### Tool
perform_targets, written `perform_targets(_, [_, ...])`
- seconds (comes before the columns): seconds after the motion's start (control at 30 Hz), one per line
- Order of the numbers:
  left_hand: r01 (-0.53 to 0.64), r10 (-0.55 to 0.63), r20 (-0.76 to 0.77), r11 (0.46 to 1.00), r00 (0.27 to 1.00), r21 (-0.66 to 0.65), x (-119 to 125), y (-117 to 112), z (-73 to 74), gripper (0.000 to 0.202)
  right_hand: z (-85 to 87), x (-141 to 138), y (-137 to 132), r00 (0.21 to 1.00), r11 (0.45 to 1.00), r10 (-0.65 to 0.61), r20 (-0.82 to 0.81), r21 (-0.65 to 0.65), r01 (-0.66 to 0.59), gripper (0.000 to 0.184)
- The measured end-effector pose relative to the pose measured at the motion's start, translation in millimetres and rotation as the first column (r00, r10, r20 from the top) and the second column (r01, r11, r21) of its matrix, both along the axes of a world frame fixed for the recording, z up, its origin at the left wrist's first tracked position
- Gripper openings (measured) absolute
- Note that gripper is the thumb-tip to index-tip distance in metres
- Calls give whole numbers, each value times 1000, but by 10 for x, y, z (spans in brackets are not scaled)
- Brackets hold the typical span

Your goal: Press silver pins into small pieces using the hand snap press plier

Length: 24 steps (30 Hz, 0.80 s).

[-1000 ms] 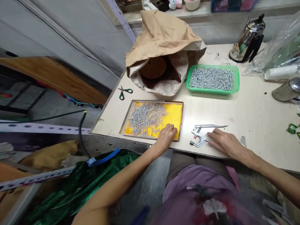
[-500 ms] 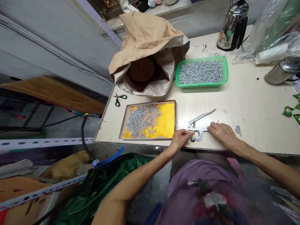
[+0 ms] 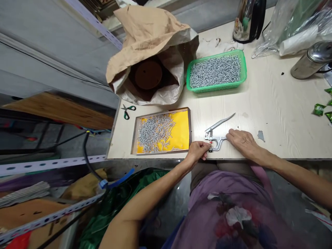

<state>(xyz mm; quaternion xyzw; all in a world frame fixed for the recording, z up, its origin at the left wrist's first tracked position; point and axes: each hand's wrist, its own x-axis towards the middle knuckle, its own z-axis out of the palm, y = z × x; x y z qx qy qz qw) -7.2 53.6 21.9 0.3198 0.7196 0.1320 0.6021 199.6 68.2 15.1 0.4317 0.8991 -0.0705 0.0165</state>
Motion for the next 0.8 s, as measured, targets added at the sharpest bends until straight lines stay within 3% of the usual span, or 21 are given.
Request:
perform_targets(0.2, [61,-62,-16,996,998,-60,-8,66,38,13,56,-13,-6,1000,997,8,28,-71,-6,31])
perform_targets(0.33, [75,-77,-27,994,997,-75,8,76,97,12,71,75,130,999,996,31,8,-87,-30,21])
perform_targets(0.47, [71,-73,-17,995,997,-71,22,69,144,17,38,239,442,998,998,55,-35,-11,-56,74])
perform_targets(0.57, [58,-59,-14,996,998,-67,28,61,132,18,-11,297,613,993,992,116,-10,-56,-116,90])
perform_targets(0.67, [57,-58,-21,997,998,-58,16,51,78,17,-17,280,636,990,988,139,7,-64,-138,87])
perform_targets(0.8, [148,-149,-72,989,986,-26,-51,-8,9,18,55,224,525,989,988,148,16,-47,-147,64])
